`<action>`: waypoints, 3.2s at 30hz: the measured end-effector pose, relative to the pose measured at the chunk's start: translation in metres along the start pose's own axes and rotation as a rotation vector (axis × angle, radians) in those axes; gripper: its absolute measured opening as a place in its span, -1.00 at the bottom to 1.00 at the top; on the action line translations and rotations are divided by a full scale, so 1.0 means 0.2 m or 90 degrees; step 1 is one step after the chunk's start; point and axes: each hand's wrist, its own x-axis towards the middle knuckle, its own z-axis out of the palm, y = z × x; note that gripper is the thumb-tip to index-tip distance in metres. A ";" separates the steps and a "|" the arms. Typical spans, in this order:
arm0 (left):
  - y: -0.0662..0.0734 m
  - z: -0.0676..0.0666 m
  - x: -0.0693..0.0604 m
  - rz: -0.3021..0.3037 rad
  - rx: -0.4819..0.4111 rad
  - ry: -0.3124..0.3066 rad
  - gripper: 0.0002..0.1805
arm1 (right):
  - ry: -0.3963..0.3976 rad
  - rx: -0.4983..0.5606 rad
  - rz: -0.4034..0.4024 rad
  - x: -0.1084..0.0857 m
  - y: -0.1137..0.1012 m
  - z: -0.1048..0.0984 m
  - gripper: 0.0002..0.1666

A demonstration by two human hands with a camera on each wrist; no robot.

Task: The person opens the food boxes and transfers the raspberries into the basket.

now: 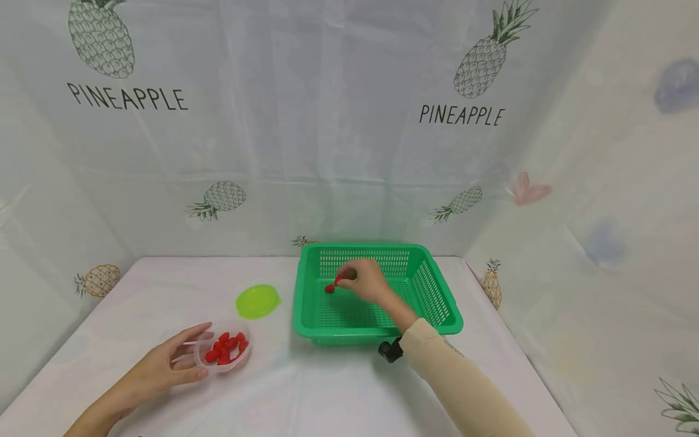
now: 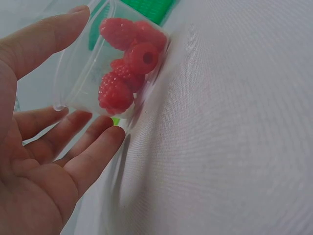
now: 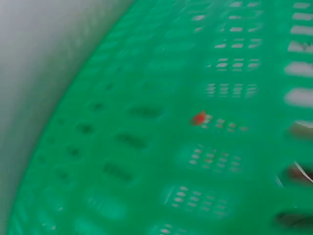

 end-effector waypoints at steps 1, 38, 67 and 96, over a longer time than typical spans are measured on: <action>0.00 0.00 0.00 0.000 -0.001 -0.001 0.01 | 0.001 -0.002 0.009 0.00 0.02 0.01 -0.80; -0.01 0.00 -0.01 0.003 -0.019 -0.016 0.00 | -0.160 -0.119 -0.022 0.15 0.01 -0.34 -0.74; 0.00 0.00 -0.01 0.003 -0.007 -0.008 0.01 | -0.275 -0.163 0.018 0.31 0.27 -0.04 -0.82; 0.01 0.01 -0.01 0.008 -0.005 -0.008 0.01 | -0.240 -0.132 -0.015 0.27 0.08 -0.19 -0.64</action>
